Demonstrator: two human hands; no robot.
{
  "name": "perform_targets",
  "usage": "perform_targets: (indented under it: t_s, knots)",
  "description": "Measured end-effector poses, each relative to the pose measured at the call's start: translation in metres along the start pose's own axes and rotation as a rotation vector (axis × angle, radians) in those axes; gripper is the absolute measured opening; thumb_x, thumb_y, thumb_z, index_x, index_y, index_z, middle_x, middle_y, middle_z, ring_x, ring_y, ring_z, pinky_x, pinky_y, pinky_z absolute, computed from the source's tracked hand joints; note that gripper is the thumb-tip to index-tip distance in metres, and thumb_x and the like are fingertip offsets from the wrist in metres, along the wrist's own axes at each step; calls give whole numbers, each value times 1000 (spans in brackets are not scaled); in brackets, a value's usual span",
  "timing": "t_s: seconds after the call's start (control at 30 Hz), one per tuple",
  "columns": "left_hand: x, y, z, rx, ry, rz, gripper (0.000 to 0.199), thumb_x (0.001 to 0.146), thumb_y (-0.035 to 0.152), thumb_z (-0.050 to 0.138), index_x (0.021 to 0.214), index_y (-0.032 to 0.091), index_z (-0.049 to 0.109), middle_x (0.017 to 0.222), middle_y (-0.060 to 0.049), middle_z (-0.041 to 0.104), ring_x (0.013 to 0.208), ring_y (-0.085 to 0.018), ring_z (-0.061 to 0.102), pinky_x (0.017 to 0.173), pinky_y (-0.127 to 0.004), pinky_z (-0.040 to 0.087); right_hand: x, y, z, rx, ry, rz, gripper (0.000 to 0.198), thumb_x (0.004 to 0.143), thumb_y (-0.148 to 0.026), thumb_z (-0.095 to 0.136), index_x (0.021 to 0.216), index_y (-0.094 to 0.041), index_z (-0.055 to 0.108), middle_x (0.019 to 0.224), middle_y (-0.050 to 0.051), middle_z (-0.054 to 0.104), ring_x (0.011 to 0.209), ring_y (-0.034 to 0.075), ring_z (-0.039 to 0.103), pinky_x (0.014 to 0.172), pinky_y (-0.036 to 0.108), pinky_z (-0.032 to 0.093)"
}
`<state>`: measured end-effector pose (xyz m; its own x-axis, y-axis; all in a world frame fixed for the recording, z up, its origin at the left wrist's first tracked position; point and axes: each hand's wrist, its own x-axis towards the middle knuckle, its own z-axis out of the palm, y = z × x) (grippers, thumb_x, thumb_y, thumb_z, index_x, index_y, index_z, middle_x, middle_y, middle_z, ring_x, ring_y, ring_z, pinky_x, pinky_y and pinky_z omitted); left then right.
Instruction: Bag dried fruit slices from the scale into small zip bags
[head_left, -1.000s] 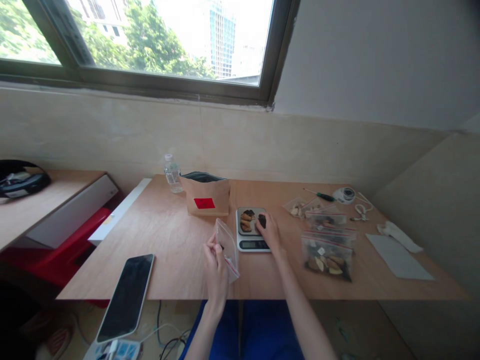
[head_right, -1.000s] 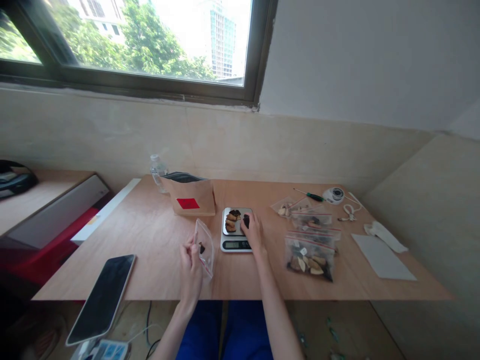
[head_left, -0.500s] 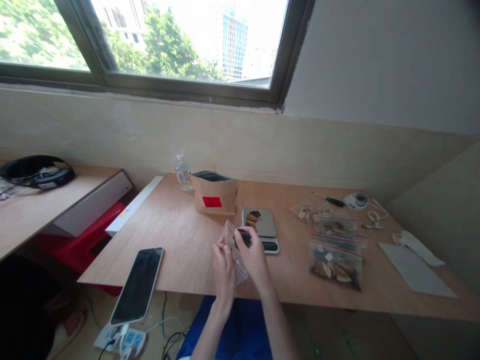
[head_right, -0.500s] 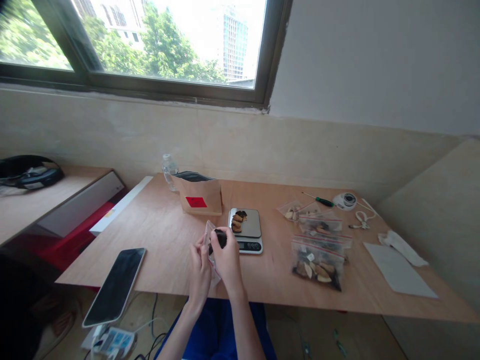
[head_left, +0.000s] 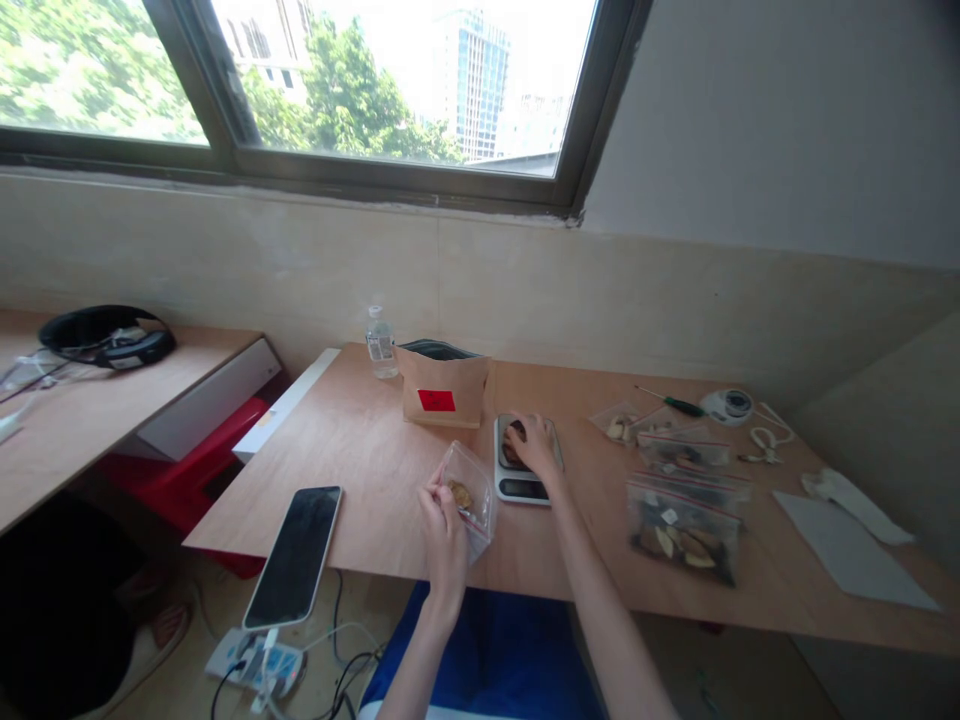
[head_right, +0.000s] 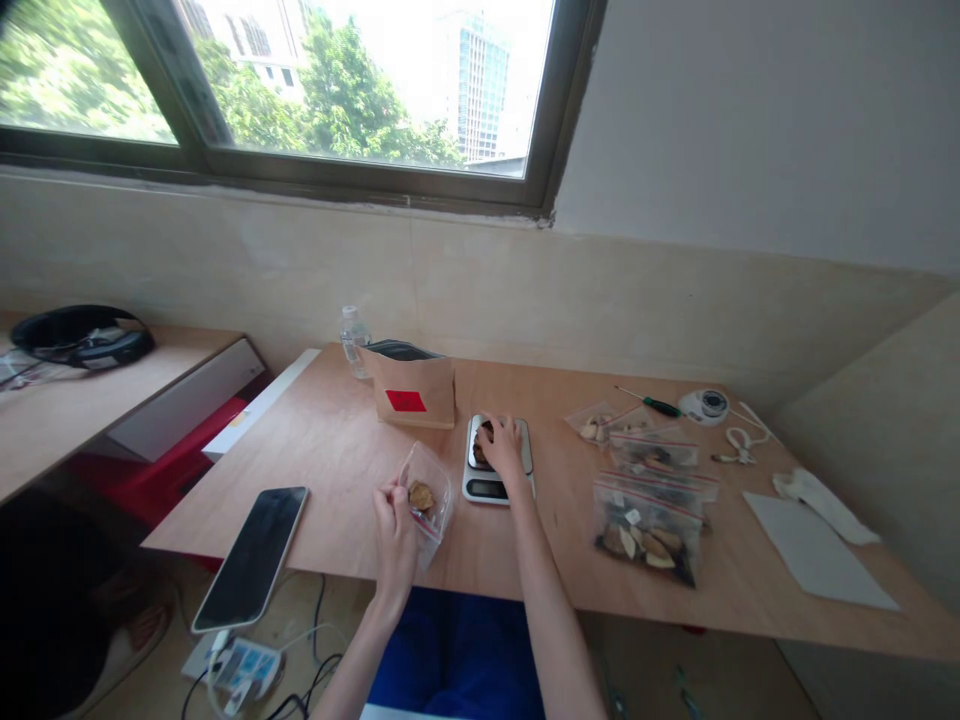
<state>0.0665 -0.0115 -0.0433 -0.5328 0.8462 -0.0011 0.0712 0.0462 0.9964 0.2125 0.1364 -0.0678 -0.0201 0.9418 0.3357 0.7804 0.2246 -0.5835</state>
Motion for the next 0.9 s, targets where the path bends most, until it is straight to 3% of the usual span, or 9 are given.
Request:
perform_targets:
  t_s: [0.13, 0.4, 0.57, 0.9]
  knots:
    - [3, 0, -3, -6, 2, -29, 35, 92, 44, 31, 113, 19, 45, 120, -14, 57, 107, -21, 56, 86, -35, 42, 16, 35, 13, -65, -105, -111, 27, 85, -31, 52, 110, -28, 64, 107, 9, 61, 98, 25, 53, 88, 41, 38]
    - [10, 3, -1, -12, -1, -25, 33, 92, 43, 32, 110, 20, 47, 122, -13, 57, 103, -20, 57, 83, -32, 43, 0, 58, 4, -15, -39, -158, 28, 85, -35, 52, 106, -20, 62, 103, 11, 60, 98, 25, 51, 87, 39, 41]
    - [11, 3, -1, 0, -7, -2, 30, 92, 42, 33, 106, 19, 47, 120, -12, 58, 98, -20, 59, 81, -33, 43, -9, 65, -2, -9, 73, -80, 30, 83, -40, 51, 99, -16, 60, 94, 11, 56, 91, 25, 52, 82, 39, 43]
    - [10, 6, -1, 25, -13, 9, 31, 91, 42, 33, 106, 19, 48, 106, -8, 61, 93, -18, 59, 77, -30, 42, -9, 63, -5, 44, 89, -53, 25, 84, -38, 45, 87, -17, 58, 92, 9, 46, 85, 22, 50, 81, 36, 44]
